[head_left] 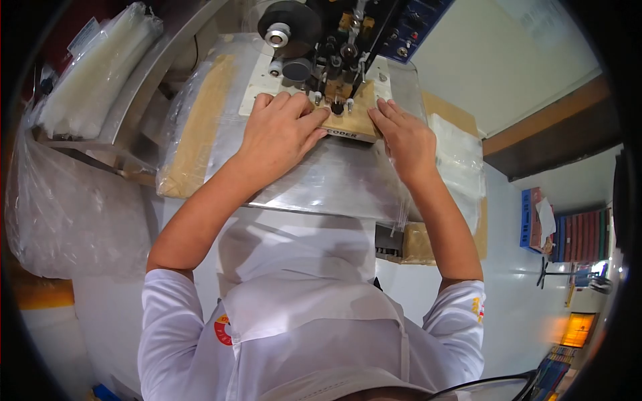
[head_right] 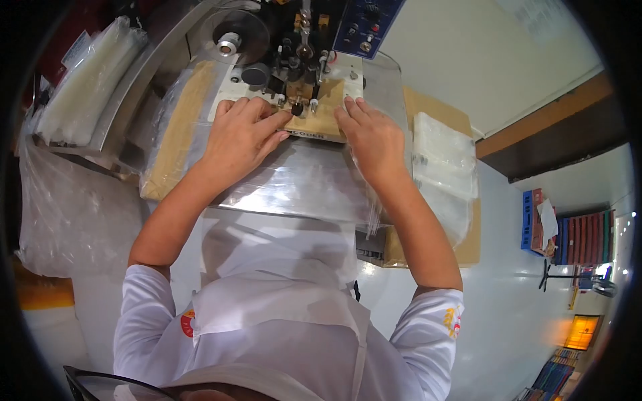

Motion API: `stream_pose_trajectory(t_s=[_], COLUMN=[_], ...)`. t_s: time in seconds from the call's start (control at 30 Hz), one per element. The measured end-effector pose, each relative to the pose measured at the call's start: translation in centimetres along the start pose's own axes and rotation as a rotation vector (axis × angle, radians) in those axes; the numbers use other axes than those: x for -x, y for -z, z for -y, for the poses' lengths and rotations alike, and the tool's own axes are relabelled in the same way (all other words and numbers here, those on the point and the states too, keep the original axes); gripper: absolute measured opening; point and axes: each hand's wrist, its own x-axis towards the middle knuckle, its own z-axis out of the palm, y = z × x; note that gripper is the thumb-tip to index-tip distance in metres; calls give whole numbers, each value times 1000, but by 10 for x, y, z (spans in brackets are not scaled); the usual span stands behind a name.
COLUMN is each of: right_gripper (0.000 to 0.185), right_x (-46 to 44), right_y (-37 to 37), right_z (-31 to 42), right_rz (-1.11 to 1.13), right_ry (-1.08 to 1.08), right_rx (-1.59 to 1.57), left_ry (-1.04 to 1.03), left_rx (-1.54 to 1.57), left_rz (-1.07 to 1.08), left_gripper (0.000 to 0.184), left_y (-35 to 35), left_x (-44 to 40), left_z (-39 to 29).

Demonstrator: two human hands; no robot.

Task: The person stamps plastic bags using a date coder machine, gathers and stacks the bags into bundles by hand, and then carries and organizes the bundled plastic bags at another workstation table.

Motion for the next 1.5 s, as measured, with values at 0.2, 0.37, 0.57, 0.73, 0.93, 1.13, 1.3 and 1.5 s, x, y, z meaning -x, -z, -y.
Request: stream_pose_trajectory(t_s=[0.2, 0.37, 0.57, 0.73, 0.93, 1.13, 1.3, 1.5], right_gripper=[45, 42, 37, 40, 44, 53, 38, 20], right_x=[36, 147, 298, 307, 260, 106, 42, 42], right_y=[24, 52, -15, -48, -29, 97, 94, 111], right_z=[-63, -144, -113, -104, -108, -7, 73, 87], right_rz=[-93, -283, 155, 105, -149, -231, 99, 260], right_ry=[-101, -312, -657, -711, -666, -506, -17, -521], right_rx=[106, 372, 168, 126, 258, -657, -485, -1321], left_ry=[13, -46, 54, 67, 82, -94, -110, 445], left_rx=[232, 215, 351, 459, 441, 309, 337, 1264], left_rz=[227, 488, 561, 554, 576, 461, 144, 24], left_gripper=[44, 59, 56, 41, 34, 29, 26, 17], left_y=[37, 46, 44, 45, 51, 45, 83, 99], left_x=[22, 45, 46, 43, 32, 28, 14, 49], left_z=[-25, -31, -29, -23, -31, -7, -49, -31])
